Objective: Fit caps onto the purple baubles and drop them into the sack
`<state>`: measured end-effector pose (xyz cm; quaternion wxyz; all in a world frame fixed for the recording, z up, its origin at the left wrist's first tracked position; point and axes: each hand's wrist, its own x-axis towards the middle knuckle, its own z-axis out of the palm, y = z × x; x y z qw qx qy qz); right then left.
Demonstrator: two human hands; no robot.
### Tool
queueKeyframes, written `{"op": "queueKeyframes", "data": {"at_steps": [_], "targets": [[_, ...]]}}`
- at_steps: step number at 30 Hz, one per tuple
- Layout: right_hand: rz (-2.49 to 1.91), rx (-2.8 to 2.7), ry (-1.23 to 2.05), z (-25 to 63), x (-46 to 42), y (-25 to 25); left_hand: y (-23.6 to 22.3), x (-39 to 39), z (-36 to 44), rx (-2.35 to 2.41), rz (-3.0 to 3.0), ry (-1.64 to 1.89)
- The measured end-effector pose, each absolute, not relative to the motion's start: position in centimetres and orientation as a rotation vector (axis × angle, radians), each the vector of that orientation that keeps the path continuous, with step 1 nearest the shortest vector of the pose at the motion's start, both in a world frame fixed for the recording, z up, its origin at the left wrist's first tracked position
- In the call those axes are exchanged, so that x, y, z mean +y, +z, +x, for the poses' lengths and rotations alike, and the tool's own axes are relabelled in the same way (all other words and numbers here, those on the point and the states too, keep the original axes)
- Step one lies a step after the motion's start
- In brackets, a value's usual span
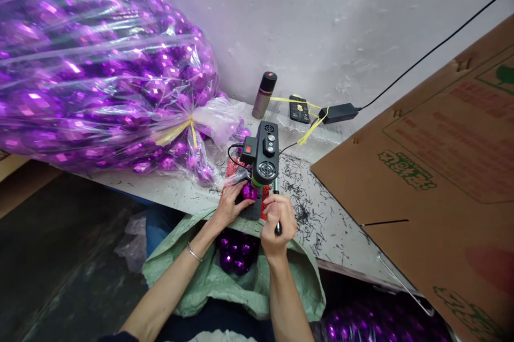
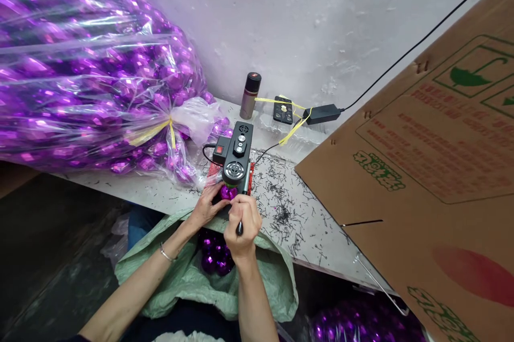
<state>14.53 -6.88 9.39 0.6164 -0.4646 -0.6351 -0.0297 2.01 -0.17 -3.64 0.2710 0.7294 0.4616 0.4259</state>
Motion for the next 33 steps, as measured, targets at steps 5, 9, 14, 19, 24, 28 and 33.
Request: {"op": "queueKeyframes", "data": {"at_steps": [5,9,14,19,24,28,33], "targets": [[-1.031,-1.458,-0.076,14.6,-6.7,7.4,-3.6,-0.3,2.1,1.210,1.978,1.188],[-0.982,-1.463,-0.113,14.7,-6.3,6.0,-3.5,-0.3,2.0,1.210,1.984,1.182],[-0.982,-1.425,-0.138,14.5,-6.0,5.0,-3.5,-0.3,1.9,1.209,1.994,1.181],[-1.002,-1.431,-0.163,14.4,-5.9,4.7,-4.0,-0.1,2.0,1.174,2.032,1.259],[-1.006,-1.399,-0.158,14.2,-5.9,4.5,-4.3,0.2,2.0,1.165,2.052,1.297],[-0.978,-1.382,-0.119,14.1,-5.9,4.5,-4.2,0.3,1.8,1.145,2.063,1.279],[-0.972,-1.394,-0.146,14.1,-5.7,3.7,-4.1,0.4,1.7,1.143,2.049,1.254]]}}
